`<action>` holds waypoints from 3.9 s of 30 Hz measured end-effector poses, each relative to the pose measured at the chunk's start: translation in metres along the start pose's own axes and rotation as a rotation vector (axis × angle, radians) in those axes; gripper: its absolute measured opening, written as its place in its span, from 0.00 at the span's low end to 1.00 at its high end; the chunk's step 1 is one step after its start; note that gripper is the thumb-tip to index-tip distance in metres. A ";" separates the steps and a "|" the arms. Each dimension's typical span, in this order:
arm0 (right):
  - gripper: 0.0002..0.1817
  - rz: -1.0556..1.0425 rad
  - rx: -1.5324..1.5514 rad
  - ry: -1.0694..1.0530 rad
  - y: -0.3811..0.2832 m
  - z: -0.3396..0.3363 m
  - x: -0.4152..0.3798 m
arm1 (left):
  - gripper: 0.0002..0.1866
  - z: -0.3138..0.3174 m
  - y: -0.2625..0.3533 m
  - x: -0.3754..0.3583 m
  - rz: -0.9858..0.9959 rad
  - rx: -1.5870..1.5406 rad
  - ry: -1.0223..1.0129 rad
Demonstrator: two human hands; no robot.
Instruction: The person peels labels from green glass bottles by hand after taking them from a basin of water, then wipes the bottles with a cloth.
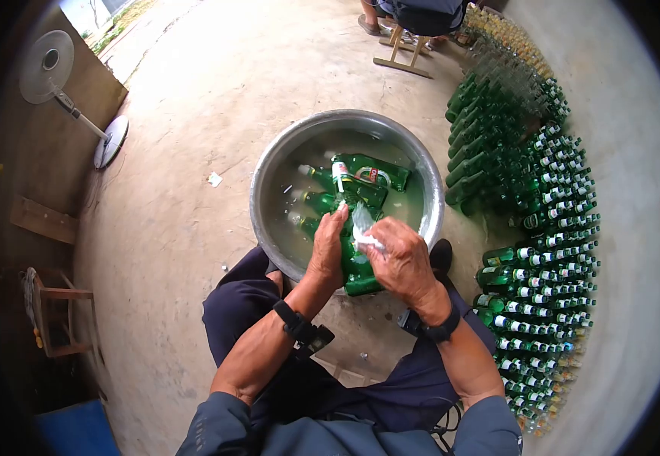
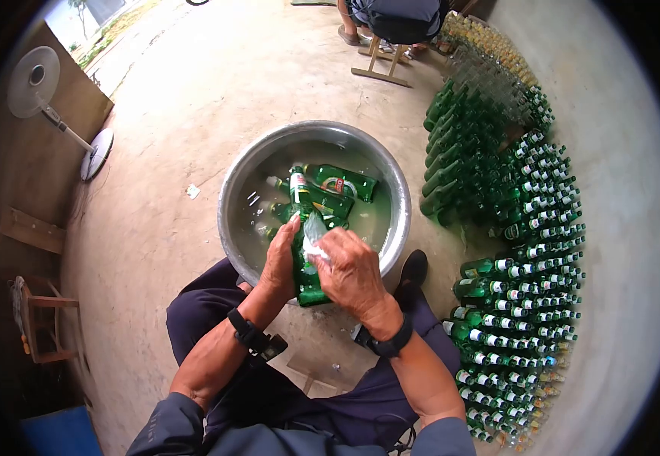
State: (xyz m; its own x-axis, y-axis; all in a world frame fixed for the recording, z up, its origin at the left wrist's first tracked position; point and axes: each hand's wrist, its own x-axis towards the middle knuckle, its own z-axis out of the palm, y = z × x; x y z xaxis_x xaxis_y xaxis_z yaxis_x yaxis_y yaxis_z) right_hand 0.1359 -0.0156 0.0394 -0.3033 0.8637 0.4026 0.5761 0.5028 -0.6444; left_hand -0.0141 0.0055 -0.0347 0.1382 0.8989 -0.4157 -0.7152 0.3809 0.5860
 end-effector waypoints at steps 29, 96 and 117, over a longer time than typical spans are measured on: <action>0.10 0.009 -0.135 0.008 0.004 0.004 -0.005 | 0.22 0.013 -0.013 -0.004 0.071 0.324 0.168; 0.10 0.007 0.040 0.279 0.001 -0.037 0.018 | 0.30 0.058 0.013 -0.025 0.126 0.136 -0.116; 0.07 0.121 -0.053 0.186 0.003 -0.037 0.008 | 0.29 0.054 0.003 -0.027 0.067 0.179 -0.056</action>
State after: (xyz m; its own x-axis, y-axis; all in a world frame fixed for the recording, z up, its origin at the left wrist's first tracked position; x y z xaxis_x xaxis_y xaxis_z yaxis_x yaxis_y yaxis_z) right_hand 0.1636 -0.0086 0.0650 -0.0874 0.8934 0.4408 0.6406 0.3892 -0.6619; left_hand 0.0173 -0.0062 0.0161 0.1360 0.9322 -0.3354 -0.5911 0.3481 0.7276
